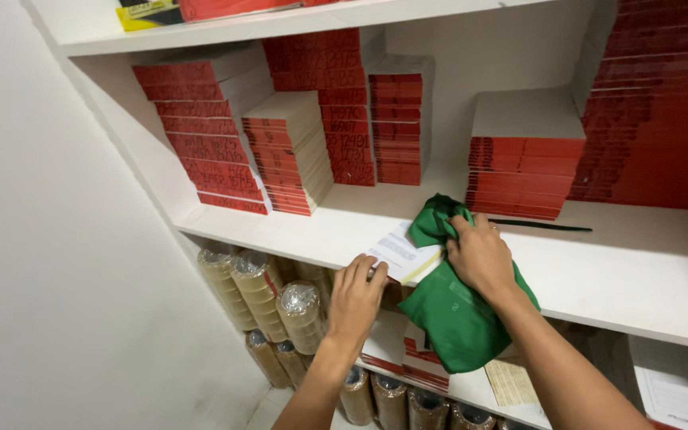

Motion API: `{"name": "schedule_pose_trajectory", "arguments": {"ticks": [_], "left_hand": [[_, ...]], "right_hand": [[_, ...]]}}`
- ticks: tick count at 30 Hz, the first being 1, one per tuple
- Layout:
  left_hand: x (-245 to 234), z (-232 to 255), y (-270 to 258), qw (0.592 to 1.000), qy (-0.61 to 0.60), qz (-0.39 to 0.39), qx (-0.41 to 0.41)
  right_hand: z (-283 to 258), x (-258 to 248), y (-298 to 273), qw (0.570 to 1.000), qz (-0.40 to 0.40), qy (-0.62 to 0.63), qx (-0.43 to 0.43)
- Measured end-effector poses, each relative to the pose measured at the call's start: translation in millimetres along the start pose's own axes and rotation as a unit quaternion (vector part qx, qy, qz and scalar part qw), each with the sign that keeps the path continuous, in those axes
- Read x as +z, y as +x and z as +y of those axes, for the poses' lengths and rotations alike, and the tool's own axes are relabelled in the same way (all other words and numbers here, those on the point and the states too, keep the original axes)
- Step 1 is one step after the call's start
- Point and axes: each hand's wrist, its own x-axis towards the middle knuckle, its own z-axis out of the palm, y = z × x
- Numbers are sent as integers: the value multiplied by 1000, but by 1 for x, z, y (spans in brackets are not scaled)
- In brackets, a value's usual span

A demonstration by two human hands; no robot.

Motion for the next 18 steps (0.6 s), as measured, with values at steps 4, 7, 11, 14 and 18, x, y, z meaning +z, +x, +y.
{"name": "schedule_pose_trajectory", "arguments": {"ticks": [4, 7, 11, 14, 18], "left_hand": [[13, -18, -2, 1000, 8, 6, 12], [-7, -26, 9, 999, 11, 21, -44], [-65, -31, 43, 979, -88, 51, -177], [-92, -55, 74, 967, -114, 89, -211], [-115, -101, 130, 952, -144, 131, -237]], "right_hand": [[-3, -8, -4, 1000, 0, 8, 2], [-4, -12, -5, 1000, 5, 14, 1], [-3, -9, -4, 1000, 1, 17, 5], [-4, -8, -4, 1000, 6, 4, 0], [-6, -7, -3, 1000, 7, -4, 7]]}}
